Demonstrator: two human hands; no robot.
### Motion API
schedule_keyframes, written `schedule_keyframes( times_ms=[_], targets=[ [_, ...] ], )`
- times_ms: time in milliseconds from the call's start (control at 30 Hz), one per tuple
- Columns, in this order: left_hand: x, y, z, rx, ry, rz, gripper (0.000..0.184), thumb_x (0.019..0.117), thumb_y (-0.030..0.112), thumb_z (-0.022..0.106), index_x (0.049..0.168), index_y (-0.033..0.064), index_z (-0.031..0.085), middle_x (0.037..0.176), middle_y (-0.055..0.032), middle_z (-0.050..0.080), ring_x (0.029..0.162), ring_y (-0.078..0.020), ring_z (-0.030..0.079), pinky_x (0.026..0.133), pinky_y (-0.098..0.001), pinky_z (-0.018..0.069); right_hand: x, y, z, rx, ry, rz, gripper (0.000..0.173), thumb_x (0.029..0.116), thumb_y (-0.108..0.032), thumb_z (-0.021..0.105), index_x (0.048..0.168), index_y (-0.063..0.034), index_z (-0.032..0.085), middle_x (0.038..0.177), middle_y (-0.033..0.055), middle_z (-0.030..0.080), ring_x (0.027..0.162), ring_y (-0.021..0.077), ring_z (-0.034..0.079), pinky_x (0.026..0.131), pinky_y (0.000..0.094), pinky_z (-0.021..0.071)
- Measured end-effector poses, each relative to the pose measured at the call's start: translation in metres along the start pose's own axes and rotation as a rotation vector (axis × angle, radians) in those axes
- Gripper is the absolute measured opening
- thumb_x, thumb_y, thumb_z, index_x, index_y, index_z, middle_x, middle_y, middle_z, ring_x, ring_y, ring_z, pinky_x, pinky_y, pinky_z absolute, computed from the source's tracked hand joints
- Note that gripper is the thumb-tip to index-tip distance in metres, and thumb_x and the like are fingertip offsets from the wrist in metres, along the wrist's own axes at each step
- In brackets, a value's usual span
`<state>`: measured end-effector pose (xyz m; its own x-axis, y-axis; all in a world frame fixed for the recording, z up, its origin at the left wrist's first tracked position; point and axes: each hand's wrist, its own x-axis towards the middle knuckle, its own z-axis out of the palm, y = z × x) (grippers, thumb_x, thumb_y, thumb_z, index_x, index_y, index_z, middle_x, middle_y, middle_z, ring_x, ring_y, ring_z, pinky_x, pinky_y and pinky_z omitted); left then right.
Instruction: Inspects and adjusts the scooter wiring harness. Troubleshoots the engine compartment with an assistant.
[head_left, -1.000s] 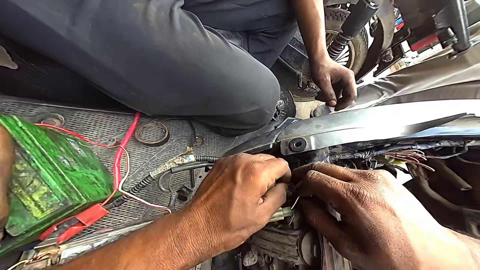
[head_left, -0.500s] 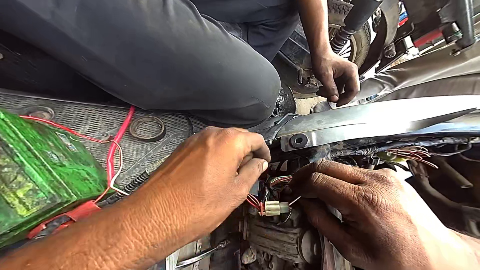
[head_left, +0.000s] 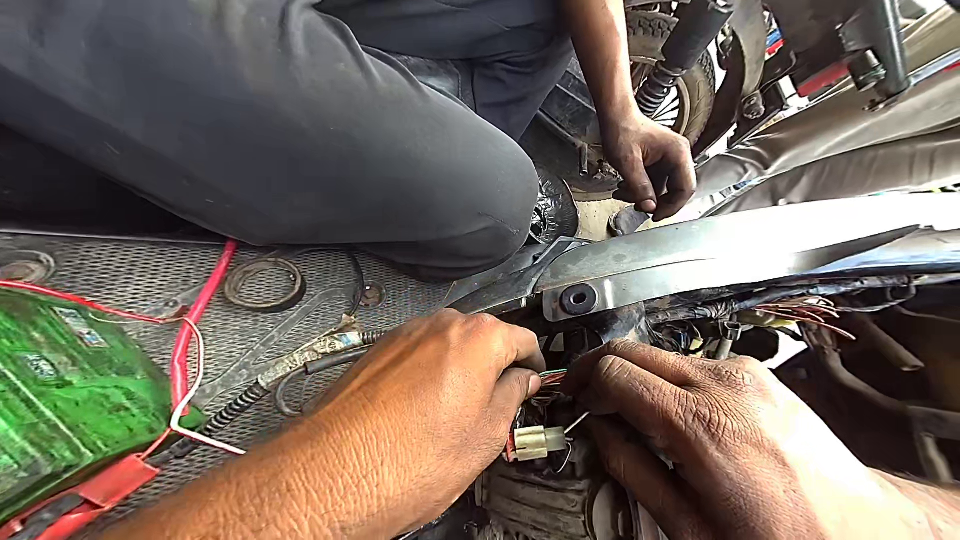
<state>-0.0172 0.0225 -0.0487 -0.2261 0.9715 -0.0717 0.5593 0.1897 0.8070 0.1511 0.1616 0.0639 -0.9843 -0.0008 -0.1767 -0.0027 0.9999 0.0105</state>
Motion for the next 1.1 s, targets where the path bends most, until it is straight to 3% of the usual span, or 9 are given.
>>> schedule_keyframes(
  times_ms=[267,500,667,767,967,1100],
  targets=[
    [-0.001,0.004,0.007,0.006,0.144,-0.071,0.014,0.1004,0.042,0.058,0.093,0.0371,0.069,0.067,0.0172,0.058,0.06,-0.0006,0.057,0.051,-0.0284,0.0457,0.004,0.002,-0.001,0.009,-0.042,-0.016,0.013,0.0994,-0.028,0.054,0.095,-0.0235,0.065,0.107,-0.0087,0.064,0.066,0.0,0.058,0.045,0.0224,0.0419],
    [-0.006,-0.001,0.006,-0.079,0.243,0.02,0.008,0.0944,0.045,0.064,0.1,0.0399,0.068,0.074,0.0204,0.057,0.058,0.0026,0.052,0.048,-0.0236,0.0448,0.001,0.001,0.003,0.05,-0.004,0.021,0.012,0.0985,-0.026,0.054,0.094,-0.022,0.065,0.114,-0.0072,0.065,0.074,0.0001,0.062,0.05,0.0217,0.0465],
    [-0.006,-0.003,0.004,-0.038,0.145,0.099,0.016,0.0915,0.055,0.065,0.086,0.0411,0.07,0.074,0.0225,0.057,0.059,0.0061,0.053,0.049,-0.0207,0.0465,0.001,0.0,0.003,0.045,0.006,0.027,0.012,0.0985,-0.027,0.055,0.094,-0.0218,0.065,0.106,-0.0061,0.061,0.072,0.0006,0.059,0.049,0.0212,0.0444],
    [-0.004,-0.006,0.007,-0.082,0.086,0.158,0.011,0.0895,0.049,0.068,0.084,0.041,0.074,0.073,0.0217,0.057,0.061,0.007,0.054,0.049,-0.0179,0.0462,0.002,-0.001,0.003,0.028,0.0,0.028,0.011,0.0982,-0.027,0.056,0.095,-0.022,0.065,0.103,-0.0065,0.059,0.07,0.0008,0.058,0.047,0.0212,0.0428],
    [-0.007,-0.013,0.009,-0.002,0.015,0.269,0.02,0.0992,0.042,0.055,0.098,0.043,0.074,0.081,0.0202,0.059,0.072,0.0062,0.058,0.057,-0.0202,0.0491,0.003,0.0,0.0,0.009,-0.024,0.017,0.011,0.098,-0.028,0.055,0.092,-0.0232,0.063,0.097,-0.0083,0.059,0.067,0.0003,0.055,0.046,0.0213,0.0407],
    [-0.014,-0.012,0.003,0.119,0.031,0.315,0.03,0.098,0.034,0.05,0.107,0.0464,0.076,0.083,0.0173,0.057,0.072,0.0035,0.057,0.055,-0.0219,0.047,0.003,0.001,-0.001,-0.011,-0.035,0.015,0.011,0.0976,-0.03,0.055,0.095,-0.0249,0.065,0.092,-0.0107,0.06,0.065,0.0,0.056,0.045,0.0226,0.0404]
  ],
)
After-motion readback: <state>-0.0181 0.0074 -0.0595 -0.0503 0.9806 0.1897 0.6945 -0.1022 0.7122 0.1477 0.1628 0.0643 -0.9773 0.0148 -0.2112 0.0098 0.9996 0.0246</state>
